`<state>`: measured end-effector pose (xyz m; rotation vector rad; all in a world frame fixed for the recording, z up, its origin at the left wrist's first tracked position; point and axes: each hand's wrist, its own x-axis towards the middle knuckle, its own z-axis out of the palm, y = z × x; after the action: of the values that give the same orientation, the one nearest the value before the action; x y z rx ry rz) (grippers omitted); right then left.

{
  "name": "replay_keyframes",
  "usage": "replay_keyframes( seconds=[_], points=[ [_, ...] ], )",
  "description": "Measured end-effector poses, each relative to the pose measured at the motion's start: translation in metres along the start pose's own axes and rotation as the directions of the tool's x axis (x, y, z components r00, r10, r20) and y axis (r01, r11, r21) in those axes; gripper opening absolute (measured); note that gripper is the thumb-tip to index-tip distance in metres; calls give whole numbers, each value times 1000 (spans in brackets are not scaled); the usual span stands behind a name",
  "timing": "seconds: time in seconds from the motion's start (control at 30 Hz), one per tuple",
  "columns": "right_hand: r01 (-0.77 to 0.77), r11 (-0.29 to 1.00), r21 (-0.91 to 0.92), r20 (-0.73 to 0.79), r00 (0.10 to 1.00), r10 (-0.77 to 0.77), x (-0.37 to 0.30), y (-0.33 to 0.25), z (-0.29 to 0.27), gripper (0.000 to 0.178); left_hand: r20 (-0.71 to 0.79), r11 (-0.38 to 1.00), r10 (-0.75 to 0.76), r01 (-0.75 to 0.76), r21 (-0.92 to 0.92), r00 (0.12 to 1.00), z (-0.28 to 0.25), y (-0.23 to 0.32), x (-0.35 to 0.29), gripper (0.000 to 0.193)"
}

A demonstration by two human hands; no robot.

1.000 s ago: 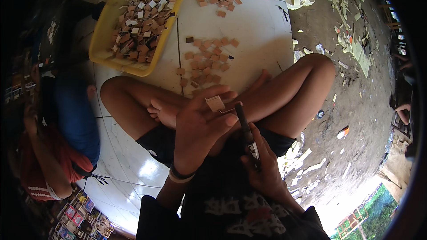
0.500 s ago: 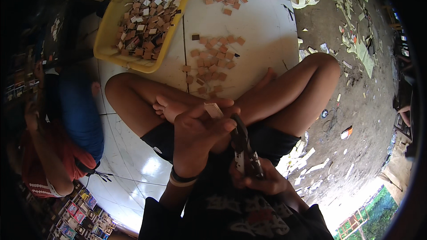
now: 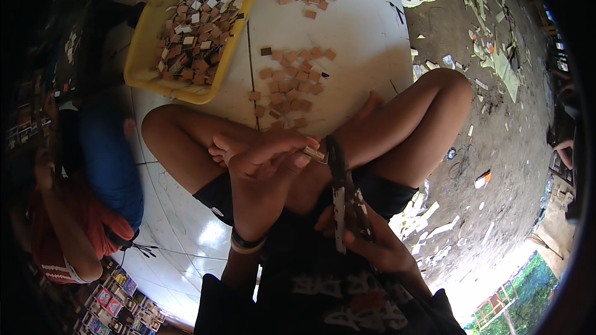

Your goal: The person sits cross-legged on the floor and uses a knife to carve small wooden blocks into smaller pieces. The carved pieces are placed into a yellow plastic bin while the person continues to pick up and carve additional blocks.

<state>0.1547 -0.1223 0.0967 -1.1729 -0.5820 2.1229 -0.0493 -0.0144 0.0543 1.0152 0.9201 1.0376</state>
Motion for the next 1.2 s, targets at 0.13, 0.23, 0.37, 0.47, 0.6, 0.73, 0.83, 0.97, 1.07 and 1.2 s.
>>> replay_keyframes(
  seconds=[0.13,0.23,0.37,0.47,0.6,0.73,0.83,0.97,1.07,1.2],
  points=[
    [-66,997,35,9,998,66,-5,-8,1,63,21,995,66,-68,76,998,3,-1,-5,27],
    [-59,996,60,20,998,58,-4,-8,1,65,14,985,94,-95,147,996,3,-1,-5,29],
    [-53,996,77,15,999,52,-2,-5,2,68,-9,984,100,-98,151,995,5,-1,-6,30],
    [-51,997,60,13,999,51,-3,-4,1,69,-5,981,127,-124,146,992,7,-2,-5,32],
    [-21,999,39,12,1000,21,-2,0,0,64,10,980,130,-130,151,991,8,-6,-2,33],
    [-31,1000,-1,-19,999,31,-4,5,-4,55,5,982,115,-114,152,993,7,-10,-3,32],
    [-13,999,-30,-12,1000,12,-4,11,-6,46,-18,990,92,-90,105,996,6,-16,-6,30],
    [-75,997,-19,-63,995,73,6,27,-8,34,41,993,47,-52,109,998,-2,-31,-4,27],
    [-185,942,-281,-277,955,105,19,40,-8,26,74,999,-13,10,37,997,-5,-48,5,25],
    [23,820,-572,-299,925,-235,15,42,-10,26,186,996,5,13,-93,983,-3,-52,5,21]
  ],
)
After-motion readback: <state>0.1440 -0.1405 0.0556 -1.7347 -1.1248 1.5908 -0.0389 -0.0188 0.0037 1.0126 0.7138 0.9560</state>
